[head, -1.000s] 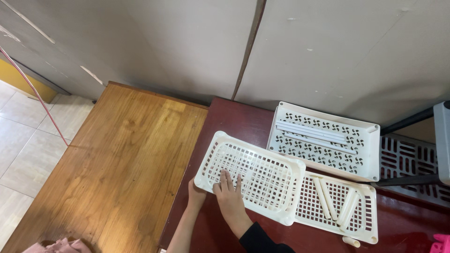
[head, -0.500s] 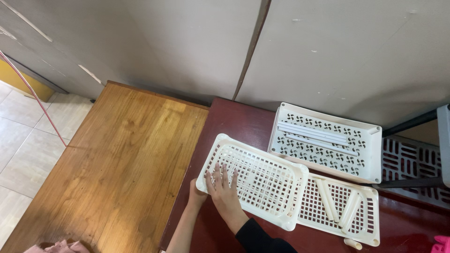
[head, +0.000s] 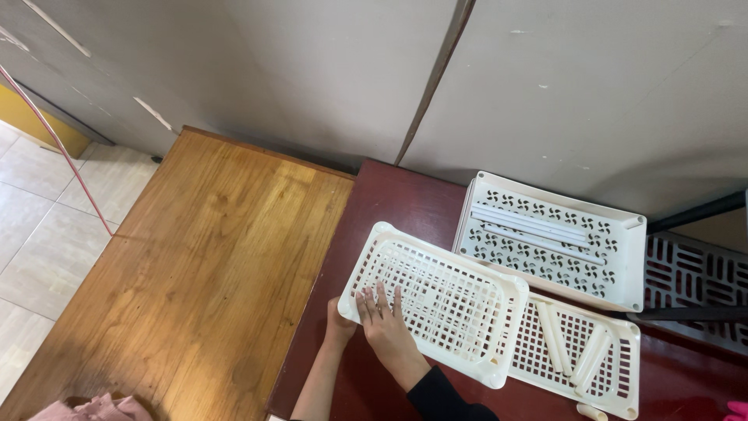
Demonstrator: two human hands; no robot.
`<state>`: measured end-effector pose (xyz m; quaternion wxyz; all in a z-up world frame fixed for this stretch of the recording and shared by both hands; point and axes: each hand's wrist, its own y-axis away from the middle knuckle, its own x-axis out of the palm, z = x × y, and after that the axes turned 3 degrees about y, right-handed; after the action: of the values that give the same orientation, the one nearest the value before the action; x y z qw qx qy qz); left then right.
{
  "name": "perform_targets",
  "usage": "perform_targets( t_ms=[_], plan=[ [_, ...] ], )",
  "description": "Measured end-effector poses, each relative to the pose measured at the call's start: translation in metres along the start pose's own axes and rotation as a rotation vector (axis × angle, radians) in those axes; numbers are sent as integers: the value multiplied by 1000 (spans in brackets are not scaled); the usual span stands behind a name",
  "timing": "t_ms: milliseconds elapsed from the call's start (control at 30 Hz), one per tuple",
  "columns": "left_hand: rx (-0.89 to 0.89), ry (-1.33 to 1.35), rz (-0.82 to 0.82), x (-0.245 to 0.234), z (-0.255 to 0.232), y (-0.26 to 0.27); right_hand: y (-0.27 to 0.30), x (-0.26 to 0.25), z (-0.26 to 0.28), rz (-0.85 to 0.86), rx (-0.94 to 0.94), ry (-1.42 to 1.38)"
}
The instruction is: The person assembles a white plastic basket by inserting cylindrical connectors into the basket frame. They then disassemble the basket by removing the connectors and stacking the basket panels with other panels on the table.
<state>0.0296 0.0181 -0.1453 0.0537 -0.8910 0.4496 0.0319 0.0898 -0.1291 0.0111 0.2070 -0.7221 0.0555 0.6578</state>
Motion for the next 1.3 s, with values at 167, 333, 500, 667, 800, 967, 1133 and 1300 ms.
perform_targets(
  t_ms=[167, 333, 500, 667, 800, 967, 1133, 1300],
  plan=[
    [-157, 281, 36, -2, 5, -6, 15, -13, 9, -125, 67, -30],
    [-267, 318, -88, -4, 11, -9, 65, -30, -13, -237, 267, 315],
    [-47, 62, 9, -4, 8, -3, 111, -43, -39, -209, 589, 206],
    [-141, 510, 6, -3, -3, -2, 142, -55, -37, 13, 921, 146],
    [-93, 107, -8, -6, -34, 2, 151, -52, -49, -332, 945, -374],
    [111, -315, -174, 1, -76, 2, 155, -42, -52, -486, 892, -465],
    [323, -630, -422, 19, -107, 47, 155, -51, -53, -465, 889, -585],
    [825, -1117, -322, 58, -123, 79, 155, -61, -57, -428, 828, -595]
  ],
)
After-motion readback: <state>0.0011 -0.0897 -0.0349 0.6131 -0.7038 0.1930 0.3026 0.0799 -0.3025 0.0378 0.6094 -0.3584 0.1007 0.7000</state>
